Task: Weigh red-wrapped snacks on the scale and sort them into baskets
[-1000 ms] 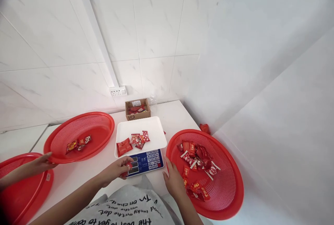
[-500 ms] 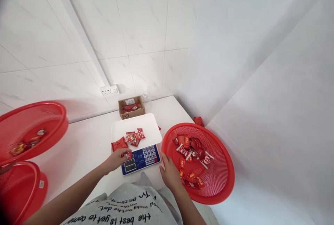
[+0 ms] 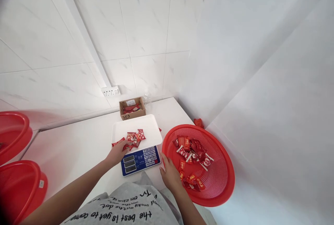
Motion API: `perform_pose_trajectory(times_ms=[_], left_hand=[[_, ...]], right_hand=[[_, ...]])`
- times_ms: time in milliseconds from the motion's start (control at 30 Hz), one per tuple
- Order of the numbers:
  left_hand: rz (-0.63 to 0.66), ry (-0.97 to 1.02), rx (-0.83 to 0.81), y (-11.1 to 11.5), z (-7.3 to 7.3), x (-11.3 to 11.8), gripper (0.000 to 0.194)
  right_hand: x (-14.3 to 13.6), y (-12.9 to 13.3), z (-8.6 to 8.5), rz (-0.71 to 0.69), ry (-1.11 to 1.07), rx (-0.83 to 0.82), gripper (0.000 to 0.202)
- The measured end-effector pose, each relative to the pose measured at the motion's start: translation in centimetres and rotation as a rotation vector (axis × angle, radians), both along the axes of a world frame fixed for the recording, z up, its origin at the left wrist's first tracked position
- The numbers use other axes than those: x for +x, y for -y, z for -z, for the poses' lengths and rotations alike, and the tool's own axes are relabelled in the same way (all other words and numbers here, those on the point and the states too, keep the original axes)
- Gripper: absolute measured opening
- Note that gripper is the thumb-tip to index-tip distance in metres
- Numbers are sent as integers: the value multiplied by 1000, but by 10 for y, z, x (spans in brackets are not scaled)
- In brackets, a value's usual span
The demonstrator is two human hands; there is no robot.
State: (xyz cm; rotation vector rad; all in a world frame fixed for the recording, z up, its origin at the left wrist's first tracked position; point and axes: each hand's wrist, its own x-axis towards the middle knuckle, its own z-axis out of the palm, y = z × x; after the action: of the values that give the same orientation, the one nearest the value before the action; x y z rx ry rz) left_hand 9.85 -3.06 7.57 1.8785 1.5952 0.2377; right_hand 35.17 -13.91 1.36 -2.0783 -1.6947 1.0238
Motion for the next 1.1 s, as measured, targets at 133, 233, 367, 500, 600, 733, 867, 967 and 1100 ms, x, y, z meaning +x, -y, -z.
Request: perform_pose_trajectory(times_ms=[133, 233, 367, 500, 600, 733, 867, 967, 1100], left_hand=[[-20, 48, 8, 4, 0, -5, 20], [-44, 139, -21, 14, -2, 0, 13], [125, 189, -62, 36, 0, 22, 13], [424, 231, -114, 57, 0, 50, 18], [474, 271, -146, 64, -3, 59, 25], [302, 244, -104, 60, -5, 45, 35], [139, 52, 179, 43, 0, 7, 26], [60, -135, 301, 34, 9, -19, 30], [63, -254, 189, 36, 19, -30, 33]], right_hand=[[1, 0, 1, -4, -4, 12, 63], [0, 1, -1, 4, 18, -11, 63], [-10, 3, -12, -67, 161, 23, 65], [-31, 1, -25, -287, 85, 61, 73], [-41, 0, -26, -324, -98, -5, 67], [-31, 6, -16, -141, -175, 145, 45], [-10, 13, -8, -23, 51, 233, 42], [-2, 16, -5, -40, 172, 109, 41], [-3, 16, -8, -75, 187, -23, 41]])
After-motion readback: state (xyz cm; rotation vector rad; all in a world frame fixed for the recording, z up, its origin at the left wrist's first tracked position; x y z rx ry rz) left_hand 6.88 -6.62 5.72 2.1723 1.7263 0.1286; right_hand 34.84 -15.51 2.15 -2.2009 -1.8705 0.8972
